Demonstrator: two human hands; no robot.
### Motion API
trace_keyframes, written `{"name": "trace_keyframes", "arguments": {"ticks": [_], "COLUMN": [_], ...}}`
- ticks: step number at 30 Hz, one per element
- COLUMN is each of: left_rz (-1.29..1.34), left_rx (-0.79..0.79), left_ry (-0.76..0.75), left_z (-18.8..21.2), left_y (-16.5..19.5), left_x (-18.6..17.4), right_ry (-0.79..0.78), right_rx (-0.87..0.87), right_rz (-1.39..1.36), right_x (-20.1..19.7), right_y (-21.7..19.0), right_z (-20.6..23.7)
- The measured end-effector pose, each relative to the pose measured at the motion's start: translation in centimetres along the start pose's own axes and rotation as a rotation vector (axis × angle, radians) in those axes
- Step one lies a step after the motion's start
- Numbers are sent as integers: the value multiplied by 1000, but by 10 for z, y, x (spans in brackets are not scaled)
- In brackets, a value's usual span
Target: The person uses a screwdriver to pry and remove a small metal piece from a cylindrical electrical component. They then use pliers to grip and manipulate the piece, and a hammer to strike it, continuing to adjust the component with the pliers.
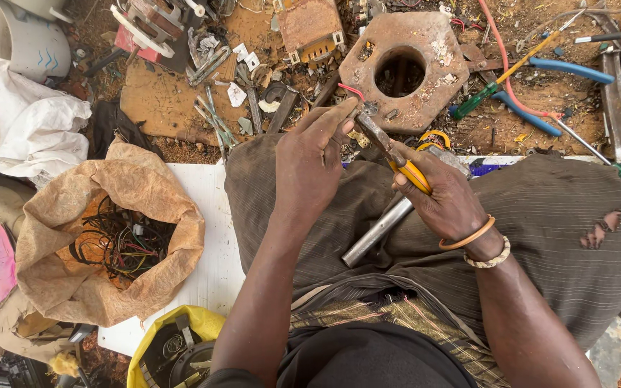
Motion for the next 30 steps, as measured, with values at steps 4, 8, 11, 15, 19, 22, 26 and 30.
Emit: {"name": "trace_keyframes", "arguments": {"ticks": [4, 8, 11, 15, 19, 22, 26, 30], "left_rz": [28, 88, 129, 503, 488, 359, 577, 800], "left_rx": [-33, -65, -180, -333, -327, -252, -322, -390], "left_ry": [-1, -32, -80, -96, -52, 20, 5, 5], "left_z": [-1, -1, 0, 0, 6, 14, 19, 16], "left_y": [-1, -4, -15, -35, -43, -38, -37, -41], "left_x": [1, 3, 5, 12, 19, 23, 35, 45], "right_ry": [-87, 69, 3, 24, 136, 119, 123, 188], "right_rx": [191, 86, 171, 162, 63, 182, 220, 103], "right_rz": [-77, -73, 26, -39, 28, 179, 101, 97], "right_x": [11, 14, 18, 16, 14, 18, 24, 27], "right_y": [10, 6, 8, 6, 1, 6, 9, 7], "right_z": [0, -3, -4, -2, -2, -4, -8, -7]}}
Point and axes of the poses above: each hand's wrist, its own z-axis away from the middle knuckle, its own x-axis out of the palm, y = z × x, the point moved 4 cm from there along -z, towards the middle knuckle, and after that the axes turned 3 degrees about z, right-handed, at the moved point
